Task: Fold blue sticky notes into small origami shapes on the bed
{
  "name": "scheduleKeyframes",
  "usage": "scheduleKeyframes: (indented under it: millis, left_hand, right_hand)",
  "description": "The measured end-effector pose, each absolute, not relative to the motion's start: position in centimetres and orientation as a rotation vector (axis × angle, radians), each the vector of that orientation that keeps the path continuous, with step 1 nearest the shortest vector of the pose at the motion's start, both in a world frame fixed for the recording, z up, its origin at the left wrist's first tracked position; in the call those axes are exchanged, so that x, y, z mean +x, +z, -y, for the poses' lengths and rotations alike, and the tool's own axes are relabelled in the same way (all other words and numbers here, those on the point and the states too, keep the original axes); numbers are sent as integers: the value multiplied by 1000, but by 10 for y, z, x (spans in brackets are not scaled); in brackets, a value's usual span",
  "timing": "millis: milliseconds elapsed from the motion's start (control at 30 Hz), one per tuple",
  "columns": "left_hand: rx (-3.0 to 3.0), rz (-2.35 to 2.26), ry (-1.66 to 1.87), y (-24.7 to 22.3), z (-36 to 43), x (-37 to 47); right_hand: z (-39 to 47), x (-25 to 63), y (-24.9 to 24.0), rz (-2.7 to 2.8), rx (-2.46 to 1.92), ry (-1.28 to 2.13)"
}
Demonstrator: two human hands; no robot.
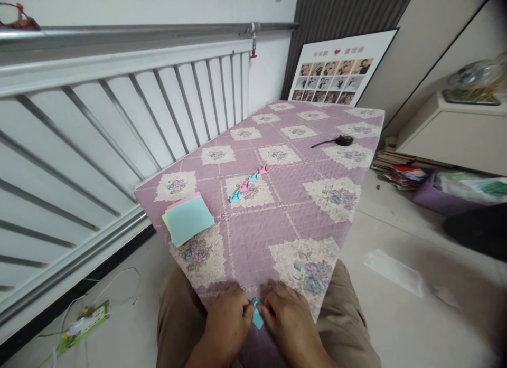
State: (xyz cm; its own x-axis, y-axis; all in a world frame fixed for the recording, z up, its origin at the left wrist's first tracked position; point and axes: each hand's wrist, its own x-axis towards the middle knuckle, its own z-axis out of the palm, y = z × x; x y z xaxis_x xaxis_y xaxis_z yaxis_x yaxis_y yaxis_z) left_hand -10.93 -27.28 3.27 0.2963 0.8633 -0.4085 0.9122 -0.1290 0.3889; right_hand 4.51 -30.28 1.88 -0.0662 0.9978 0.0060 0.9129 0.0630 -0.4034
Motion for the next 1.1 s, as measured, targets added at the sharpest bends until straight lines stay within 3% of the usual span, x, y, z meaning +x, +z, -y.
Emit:
scheduleKeyframes:
  millis: [633,1100]
  left_hand:
    - [1974,-1551,-119,31,264,-112]
    - [2119,-1472,-331,47,247,-113]
  right_hand:
    - [301,46,12,2087,-1913,354]
    - [302,46,21,2088,-1942,382]
